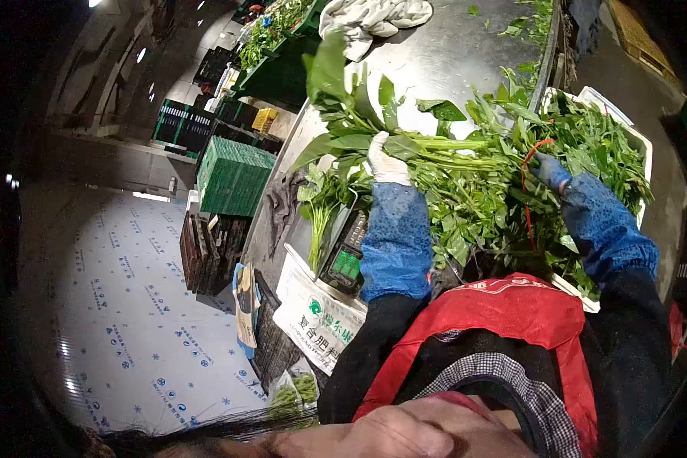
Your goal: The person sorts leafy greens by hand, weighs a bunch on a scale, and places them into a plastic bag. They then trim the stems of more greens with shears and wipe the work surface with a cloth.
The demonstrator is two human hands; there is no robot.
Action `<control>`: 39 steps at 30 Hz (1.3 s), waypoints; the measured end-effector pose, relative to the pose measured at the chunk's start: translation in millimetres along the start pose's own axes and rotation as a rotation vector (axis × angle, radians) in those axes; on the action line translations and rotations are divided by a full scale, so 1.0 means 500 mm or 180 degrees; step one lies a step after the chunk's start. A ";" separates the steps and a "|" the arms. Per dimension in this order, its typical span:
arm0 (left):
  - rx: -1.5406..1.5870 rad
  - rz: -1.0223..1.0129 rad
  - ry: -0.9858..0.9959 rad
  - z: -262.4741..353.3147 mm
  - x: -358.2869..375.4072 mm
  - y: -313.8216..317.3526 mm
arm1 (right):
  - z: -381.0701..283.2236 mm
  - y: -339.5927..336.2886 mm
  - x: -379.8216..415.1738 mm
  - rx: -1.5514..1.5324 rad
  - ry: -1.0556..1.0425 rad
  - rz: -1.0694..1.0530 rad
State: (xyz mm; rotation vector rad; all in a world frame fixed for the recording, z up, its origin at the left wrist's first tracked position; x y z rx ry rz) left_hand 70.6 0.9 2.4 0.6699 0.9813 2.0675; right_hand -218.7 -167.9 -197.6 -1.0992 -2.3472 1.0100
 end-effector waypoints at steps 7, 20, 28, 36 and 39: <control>-0.0320 0.0635 0.0448 -0.009 0.004 0.052 | -0.243 -0.147 0.008 0.1379 -0.0623 -0.0449; -0.0964 -0.0573 0.0005 -0.122 0.018 0.043 | -0.332 -0.018 -0.055 -0.2231 -0.0599 -0.1253; -0.1626 -0.0221 -0.0387 -0.197 0.066 0.012 | -0.368 0.003 -0.034 -0.0686 -0.0913 -0.1647; -0.0634 0.0445 -0.0393 -0.109 0.026 0.015 | -0.336 -0.016 -0.004 -0.0307 -0.1010 -0.0959; -0.0231 0.0053 -0.0460 -0.134 0.005 -0.016 | -0.330 -0.013 -0.004 -0.1023 -0.0636 -0.1505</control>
Point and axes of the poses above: each hand's wrist, its own x-axis away from the middle knuckle, its own y-axis out of the palm, z = x × y, the point moved 4 cm from there along -x, towards the middle knuckle, and after that the axes turned 9 degrees about x, right-handed, at the moved point
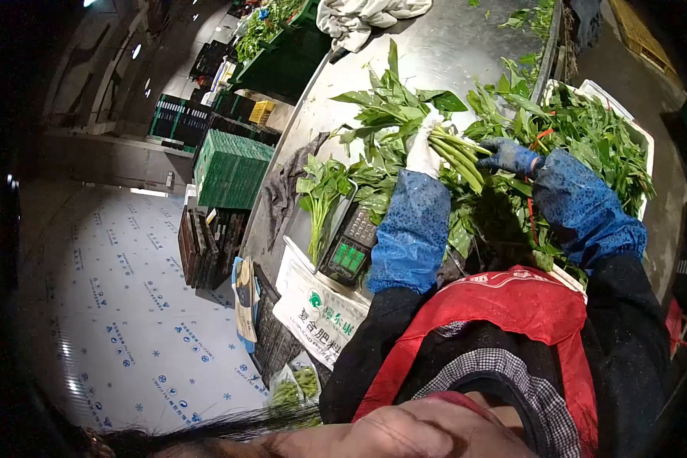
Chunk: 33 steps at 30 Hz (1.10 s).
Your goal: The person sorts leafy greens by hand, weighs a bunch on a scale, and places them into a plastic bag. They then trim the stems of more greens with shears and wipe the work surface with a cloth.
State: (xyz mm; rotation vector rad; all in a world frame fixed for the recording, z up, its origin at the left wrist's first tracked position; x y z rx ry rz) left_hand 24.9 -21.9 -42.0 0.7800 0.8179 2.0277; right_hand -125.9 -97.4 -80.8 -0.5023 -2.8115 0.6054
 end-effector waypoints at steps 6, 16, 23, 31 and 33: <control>0.0232 -0.0103 -0.0432 0.031 0.041 0.036 | -0.021 -0.018 0.050 -0.0198 0.0799 -0.0019; -0.0112 0.0594 0.0554 0.095 0.042 -0.011 | -0.027 -0.021 0.071 0.1090 0.0300 0.0866; -0.0127 0.0681 0.1365 0.150 0.064 -0.042 | 0.101 0.079 -0.008 0.1503 -0.0726 0.1907; -0.2244 0.1001 0.1492 0.516 0.132 -0.238 | 0.285 -0.053 0.052 0.2208 0.0712 0.1196; -0.3305 0.1035 0.1865 0.609 0.150 -0.287 | 0.284 -0.055 0.059 0.2670 0.0507 0.0520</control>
Point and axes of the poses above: each hand's wrist, its own x-axis away from the middle knuckle, its own y-axis out of the palm, z = x × y, the point moved 4 cm from there along -x, towards the middle knuckle, and after that the axes turned 9 degrees about x, right-handed, at the moved point
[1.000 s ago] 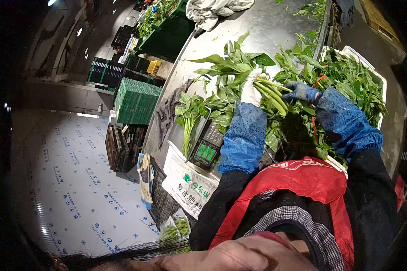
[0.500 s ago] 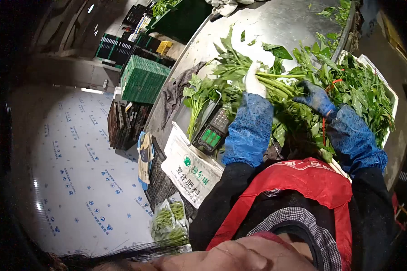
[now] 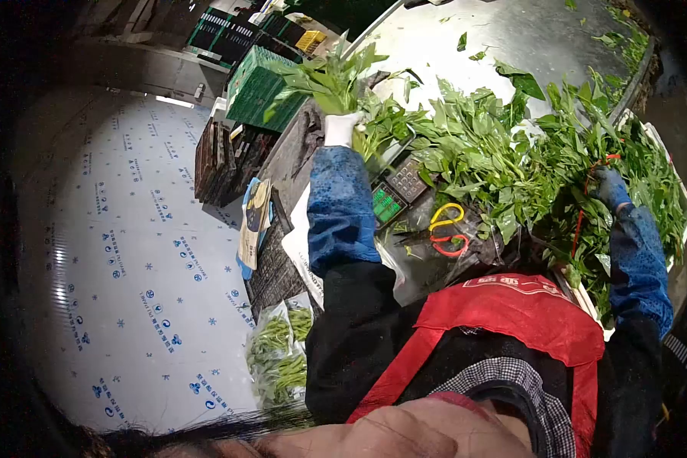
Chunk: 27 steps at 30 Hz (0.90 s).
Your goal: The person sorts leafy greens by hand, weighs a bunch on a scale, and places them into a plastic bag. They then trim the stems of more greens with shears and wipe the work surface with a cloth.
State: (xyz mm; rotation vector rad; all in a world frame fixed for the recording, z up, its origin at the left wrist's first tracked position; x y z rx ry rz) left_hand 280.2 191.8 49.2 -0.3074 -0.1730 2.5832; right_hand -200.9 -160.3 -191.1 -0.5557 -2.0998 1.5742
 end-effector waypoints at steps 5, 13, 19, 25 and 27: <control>-0.2847 0.0072 -0.1224 -0.022 -0.051 -0.138 | -0.111 -0.002 0.018 0.0092 -0.0143 0.0039; -0.4027 -0.0603 -0.1414 -0.222 0.045 -0.148 | -0.371 0.003 -0.032 -0.0512 -0.0583 -0.0041; -0.4108 -0.0317 -0.1423 -0.192 0.056 -0.132 | -0.482 0.026 -0.101 -0.0230 -0.0003 -0.0333; -0.3142 -0.0394 0.1190 -0.090 0.094 -0.058 | -0.492 0.037 -0.164 -0.1149 0.0048 -0.0360; -0.1873 -0.0691 0.1409 -0.082 0.117 0.000 | -0.424 0.067 -0.200 -0.1707 0.0290 -0.0425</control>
Point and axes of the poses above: each hand's wrist, its own x-axis away from the middle knuckle, its own y-axis out of the palm, z = x × y, the point moved 4 cm from there along -x, towards the middle knuckle, and after that the axes turned 9 degrees about x, right-handed, at the moved point
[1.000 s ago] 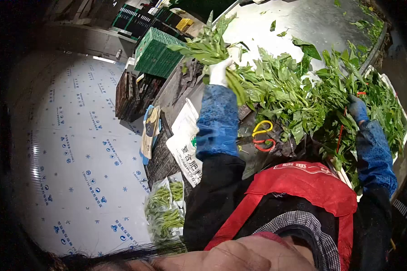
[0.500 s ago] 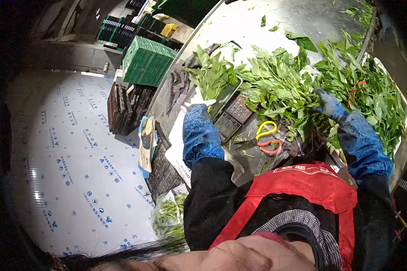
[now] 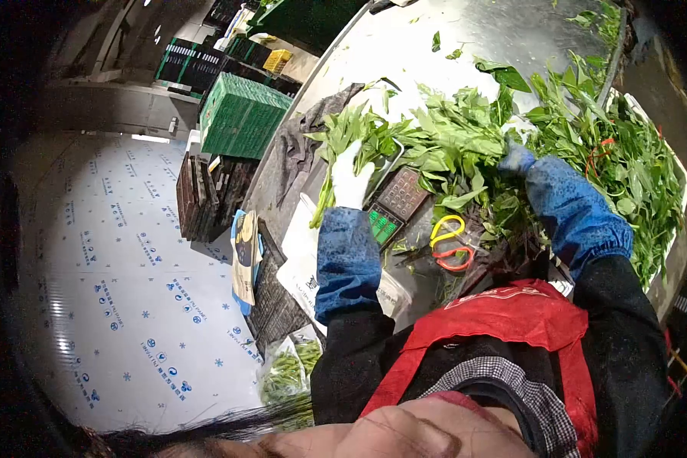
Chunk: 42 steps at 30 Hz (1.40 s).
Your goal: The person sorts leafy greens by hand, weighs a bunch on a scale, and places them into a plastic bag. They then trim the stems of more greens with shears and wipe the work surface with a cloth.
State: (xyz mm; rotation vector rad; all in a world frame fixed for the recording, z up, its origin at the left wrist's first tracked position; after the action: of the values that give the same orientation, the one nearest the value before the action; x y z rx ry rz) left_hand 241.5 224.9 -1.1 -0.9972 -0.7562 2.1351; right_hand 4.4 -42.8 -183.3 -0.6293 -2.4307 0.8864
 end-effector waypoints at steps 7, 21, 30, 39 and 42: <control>0.1135 -0.0837 -0.0100 0.098 0.042 0.281 | 0.030 0.006 -0.005 0.0494 -0.0028 0.0216; 0.1543 -0.1527 -0.1006 0.065 0.098 0.519 | 0.209 -0.101 0.041 -0.3179 0.0906 -0.0018; 0.4553 -0.0569 -0.1468 0.280 -0.067 0.538 | 0.116 -0.203 0.172 -0.2101 0.0323 0.0558; 0.6291 -0.0505 -0.1907 0.324 -0.128 0.578 | 0.082 -0.290 0.264 -0.0373 -0.0864 0.1786; 0.6580 -0.0680 -0.1123 0.254 -0.149 0.638 | 0.051 -0.306 0.305 -0.0235 -0.0959 0.1740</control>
State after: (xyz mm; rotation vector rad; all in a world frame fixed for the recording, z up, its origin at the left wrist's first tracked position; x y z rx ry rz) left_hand 75.6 -56.6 -129.5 0.5642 1.1316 1.6224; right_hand -168.2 -73.9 -54.6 -1.3126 -2.6047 1.1730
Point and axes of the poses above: each hand's wrist, its own x-axis away from the middle knuckle, its own y-axis out of the palm, z = x × y, the point moved 4 cm from there along -x, towards the middle knuckle, and after that the axes turned 9 degrees about x, right-handed, at the moved point
